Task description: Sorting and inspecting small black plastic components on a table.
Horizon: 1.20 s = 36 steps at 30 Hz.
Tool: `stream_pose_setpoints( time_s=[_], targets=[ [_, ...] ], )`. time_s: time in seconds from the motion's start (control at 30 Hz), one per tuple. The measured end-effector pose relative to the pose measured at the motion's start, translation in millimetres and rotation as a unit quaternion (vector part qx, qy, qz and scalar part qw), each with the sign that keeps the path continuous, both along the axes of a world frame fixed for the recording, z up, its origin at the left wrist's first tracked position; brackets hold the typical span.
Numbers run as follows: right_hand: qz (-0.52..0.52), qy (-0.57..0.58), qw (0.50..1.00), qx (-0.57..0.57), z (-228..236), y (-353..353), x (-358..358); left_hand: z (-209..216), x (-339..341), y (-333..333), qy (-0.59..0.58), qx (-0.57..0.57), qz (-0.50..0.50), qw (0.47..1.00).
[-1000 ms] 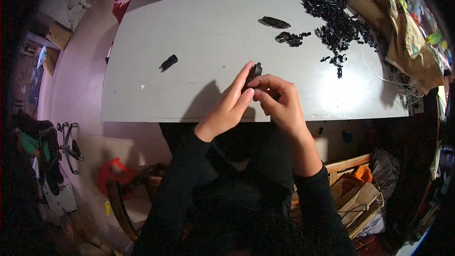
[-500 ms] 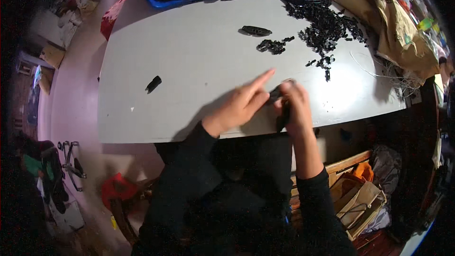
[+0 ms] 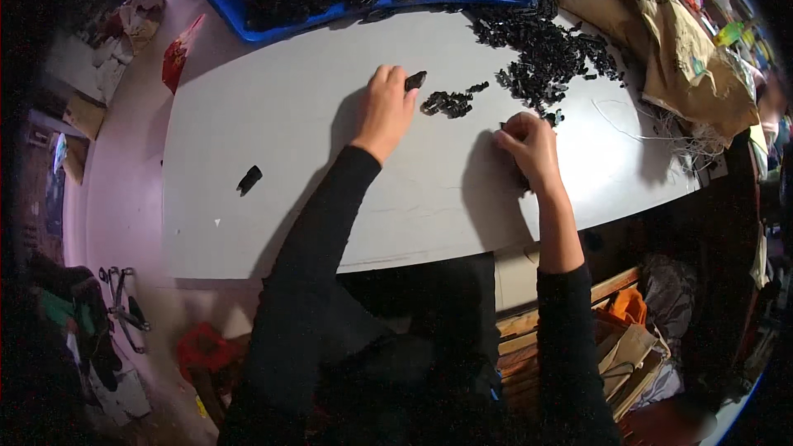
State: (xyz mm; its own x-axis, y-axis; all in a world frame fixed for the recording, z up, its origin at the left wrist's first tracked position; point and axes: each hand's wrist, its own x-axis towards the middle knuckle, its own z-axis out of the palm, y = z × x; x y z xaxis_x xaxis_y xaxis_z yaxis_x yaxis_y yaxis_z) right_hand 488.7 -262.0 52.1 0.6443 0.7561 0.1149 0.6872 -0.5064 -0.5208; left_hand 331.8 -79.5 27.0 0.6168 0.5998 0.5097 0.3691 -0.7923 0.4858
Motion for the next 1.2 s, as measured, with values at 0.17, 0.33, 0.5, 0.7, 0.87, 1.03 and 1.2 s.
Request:
stream_pose_setpoints(
  time_s=[0.17,0.33,0.5,0.7,0.87,1.03,1.2],
  targets=[
    [0.070,0.525,0.826,0.192,13.4,-16.9,-41.7,15.9,-36.8,-48.2,-0.122,-0.407,-0.110,0.899],
    [0.094,0.586,0.778,0.207,24.4,-24.1,-73.3,22.2,-56.0,-85.3,-0.180,-0.490,-0.150,0.840],
    [0.177,0.486,0.837,0.176,37.1,-26.3,-101.0,45.3,-76.8,-102.6,-0.137,-0.555,-0.169,0.803],
    [0.192,0.354,0.887,0.225,46.0,-26.3,-121.4,40.9,-97.4,-113.5,-0.081,-0.443,-0.285,0.846],
    [0.192,0.346,0.890,0.226,43.6,-32.5,-133.5,41.2,-111.1,-120.1,-0.068,-0.363,-0.267,0.890],
    [0.175,0.393,0.882,0.194,29.9,-34.2,-148.7,66.6,-144.4,-133.2,-0.062,-0.524,-0.223,0.820],
    [0.191,0.538,0.804,0.164,23.9,-56.7,-167.3,55.9,-158.9,-152.2,-0.009,-0.331,-0.271,0.904]
  ],
)
